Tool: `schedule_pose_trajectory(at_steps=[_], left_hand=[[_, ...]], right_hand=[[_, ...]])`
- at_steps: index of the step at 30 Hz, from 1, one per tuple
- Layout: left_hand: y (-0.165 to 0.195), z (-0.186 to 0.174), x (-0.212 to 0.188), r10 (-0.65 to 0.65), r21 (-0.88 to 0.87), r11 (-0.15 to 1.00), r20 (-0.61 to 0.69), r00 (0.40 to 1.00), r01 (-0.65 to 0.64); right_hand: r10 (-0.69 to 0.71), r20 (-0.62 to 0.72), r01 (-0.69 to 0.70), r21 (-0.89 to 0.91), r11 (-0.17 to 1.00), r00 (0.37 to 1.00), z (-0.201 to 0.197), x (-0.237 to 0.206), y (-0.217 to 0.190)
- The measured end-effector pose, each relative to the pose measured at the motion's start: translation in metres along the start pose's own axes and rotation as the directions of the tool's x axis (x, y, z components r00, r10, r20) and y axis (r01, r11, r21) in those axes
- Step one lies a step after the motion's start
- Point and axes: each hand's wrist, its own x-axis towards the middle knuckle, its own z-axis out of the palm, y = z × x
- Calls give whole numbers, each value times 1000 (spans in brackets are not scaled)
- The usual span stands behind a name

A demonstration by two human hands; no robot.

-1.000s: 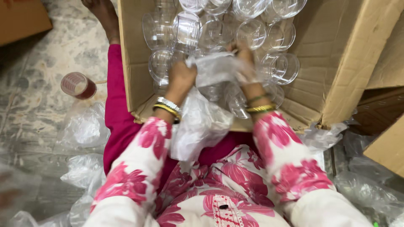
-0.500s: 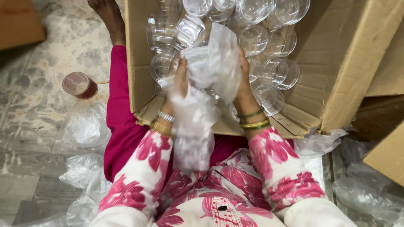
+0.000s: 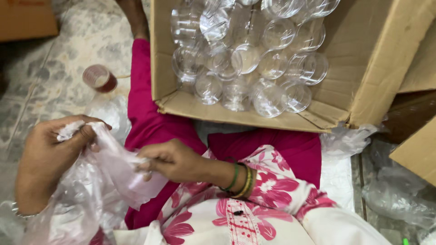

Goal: The person sits on the floor with a cardboard box of clear plastic containers on their lap. They open plastic bags, insert a container into each bag, and place the bagged containers back into the box, repeating the process one container at a time.

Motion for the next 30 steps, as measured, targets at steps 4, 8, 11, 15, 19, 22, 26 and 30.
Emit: schedule_pose_trajectory(at_steps=[4,8,11,15,19,22,26,30], left_hand=[[-20,-3,-10,-198,197,965,94,976,176],[-41,28,-21,-18,-242,969,117,993,46],[-49,63,-19,286,-296,926,147,947,-233],[-40,129,-12,324,-610,781,210,922,-135],[-30,162,-7,335,-666,734,190,923,-129],[-30,160,-5,296,-732,681,270,916,-4],[-24,175,5,190,-778,619,283,940,109],[-1,245,11,289,-739,672,190,938,-57]], right_hand=[[53,-130,-35,134,990,990,12,13,18],[175,-585,-359,-213,909,792,-28,13,12],[59,-574,151,311,938,816,-54,8,3],[51,-655,330,445,833,754,-62,4,-6],[54,-671,347,448,824,739,-57,3,-23],[26,-678,300,358,884,734,-57,-6,-43],[-120,-666,106,-62,992,736,-63,-48,-65],[-220,-857,255,-107,961,467,-80,-111,-62]])
